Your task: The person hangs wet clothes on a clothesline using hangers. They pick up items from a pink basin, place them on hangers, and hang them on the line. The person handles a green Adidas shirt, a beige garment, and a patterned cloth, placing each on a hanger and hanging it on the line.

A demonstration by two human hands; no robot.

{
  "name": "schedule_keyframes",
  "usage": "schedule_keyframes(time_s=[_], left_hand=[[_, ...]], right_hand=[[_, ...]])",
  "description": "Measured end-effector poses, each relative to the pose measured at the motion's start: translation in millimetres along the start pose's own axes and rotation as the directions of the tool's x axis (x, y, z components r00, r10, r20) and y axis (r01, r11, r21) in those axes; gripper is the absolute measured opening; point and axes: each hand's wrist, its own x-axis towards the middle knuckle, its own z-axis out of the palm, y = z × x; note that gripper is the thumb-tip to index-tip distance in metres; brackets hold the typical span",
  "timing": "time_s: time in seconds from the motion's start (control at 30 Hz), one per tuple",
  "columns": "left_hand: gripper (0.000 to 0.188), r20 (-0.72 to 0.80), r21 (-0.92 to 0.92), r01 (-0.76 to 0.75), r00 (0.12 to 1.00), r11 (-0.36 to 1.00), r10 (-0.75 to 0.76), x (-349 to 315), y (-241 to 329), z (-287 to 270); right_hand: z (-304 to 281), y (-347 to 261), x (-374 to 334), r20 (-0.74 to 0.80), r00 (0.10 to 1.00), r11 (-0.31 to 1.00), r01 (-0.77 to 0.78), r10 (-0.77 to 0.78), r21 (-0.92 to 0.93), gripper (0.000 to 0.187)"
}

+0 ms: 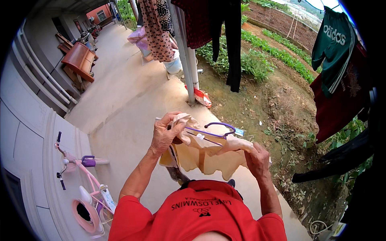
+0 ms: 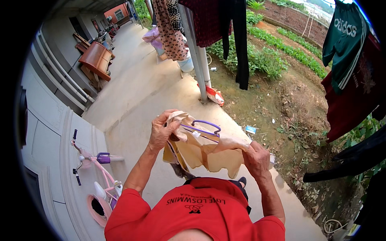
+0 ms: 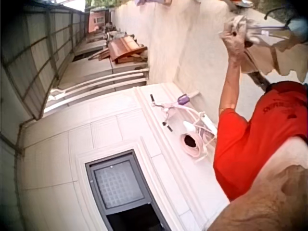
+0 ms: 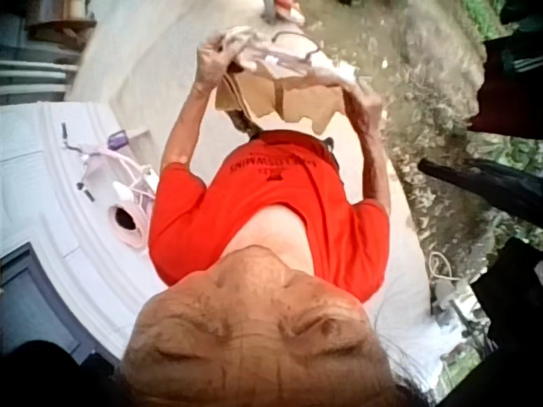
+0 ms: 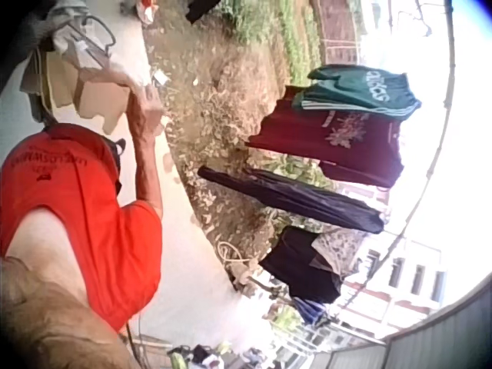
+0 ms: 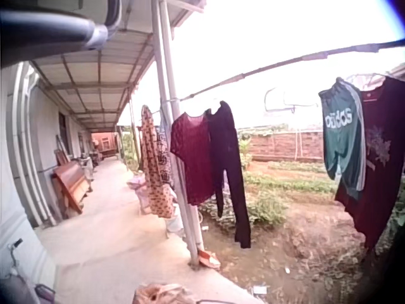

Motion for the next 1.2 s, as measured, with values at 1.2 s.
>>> schedule_keyframes(time_s=[1.2], left_hand=[[0.028, 0.341, -0.243, -0.057, 0.929, 0.968, 0.140, 108, 4, 73]], right_hand=[[-168, 66, 28, -0.536, 0.843, 0.981, -0.061, -0.047, -0.182, 0.011]])
